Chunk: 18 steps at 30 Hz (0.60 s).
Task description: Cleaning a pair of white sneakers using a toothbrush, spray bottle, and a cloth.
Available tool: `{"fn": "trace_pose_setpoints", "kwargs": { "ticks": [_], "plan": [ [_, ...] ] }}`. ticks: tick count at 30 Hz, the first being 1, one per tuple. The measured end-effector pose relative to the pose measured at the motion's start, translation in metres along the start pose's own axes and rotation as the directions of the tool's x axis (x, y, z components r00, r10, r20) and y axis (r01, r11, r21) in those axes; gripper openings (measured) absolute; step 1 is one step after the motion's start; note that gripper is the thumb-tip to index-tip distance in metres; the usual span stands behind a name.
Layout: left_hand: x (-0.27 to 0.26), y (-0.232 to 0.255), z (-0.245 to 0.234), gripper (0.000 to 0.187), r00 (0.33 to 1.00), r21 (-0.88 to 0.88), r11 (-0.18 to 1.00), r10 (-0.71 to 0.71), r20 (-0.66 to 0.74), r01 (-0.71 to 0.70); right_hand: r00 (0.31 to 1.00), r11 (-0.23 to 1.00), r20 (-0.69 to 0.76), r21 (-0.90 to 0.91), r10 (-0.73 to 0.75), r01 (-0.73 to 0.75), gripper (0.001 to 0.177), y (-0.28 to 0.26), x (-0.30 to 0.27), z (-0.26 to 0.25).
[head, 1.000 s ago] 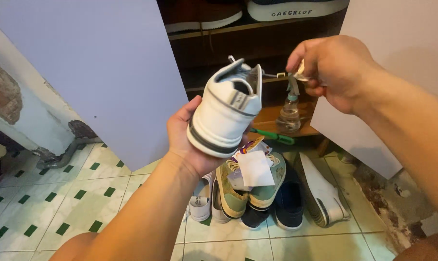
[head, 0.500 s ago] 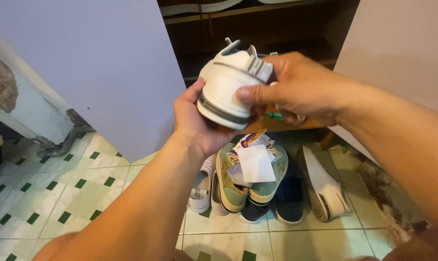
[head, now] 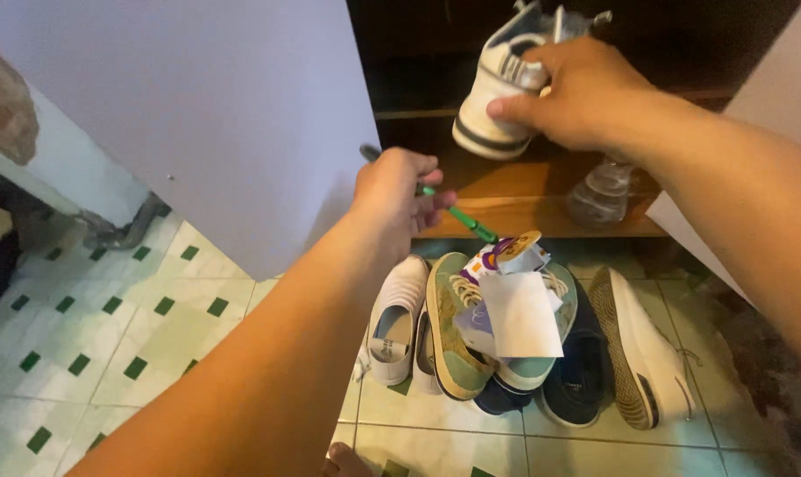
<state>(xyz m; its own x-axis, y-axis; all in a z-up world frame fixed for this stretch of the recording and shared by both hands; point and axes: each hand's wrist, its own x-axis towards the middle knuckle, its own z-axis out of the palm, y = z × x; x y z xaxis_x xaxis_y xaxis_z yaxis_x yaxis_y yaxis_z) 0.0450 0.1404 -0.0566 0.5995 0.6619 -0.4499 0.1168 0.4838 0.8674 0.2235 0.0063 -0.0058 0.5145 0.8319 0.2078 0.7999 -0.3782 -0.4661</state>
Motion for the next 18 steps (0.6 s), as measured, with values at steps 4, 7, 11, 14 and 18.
{"fn": "trace_pose_setpoints", "kwargs": {
  "ticks": [4,7,11,14,18],
  "plan": [
    [0.028,-0.003,0.000,0.009,0.988,0.058,0.987,0.150,0.025,-0.152,0.996,0.997,-0.086,-0.075,0.005,-0.012,0.046,0.020,0.045,0.028],
    [0.047,-0.011,0.000,0.007,0.978,0.142,0.967,0.210,0.014,-0.210,0.991,0.993,-0.130,-0.114,-0.032,0.017,0.045,0.050,0.080,0.052],
    [0.061,-0.018,-0.005,0.010,0.980,0.178,0.964,0.197,0.017,-0.197,0.988,0.969,-0.137,-0.227,0.066,-0.096,0.055,0.066,0.116,0.079],
    [0.065,-0.019,-0.010,0.005,0.977,0.218,0.954,0.213,0.000,-0.208,0.906,0.873,0.050,-0.293,0.421,-0.390,0.067,0.062,0.127,0.084],
    [0.080,-0.035,-0.018,0.014,0.966,0.292,0.927,0.254,-0.036,-0.233,0.955,0.948,0.057,-0.156,0.290,-0.279,0.063,0.096,0.147,0.104]
  ]
}}
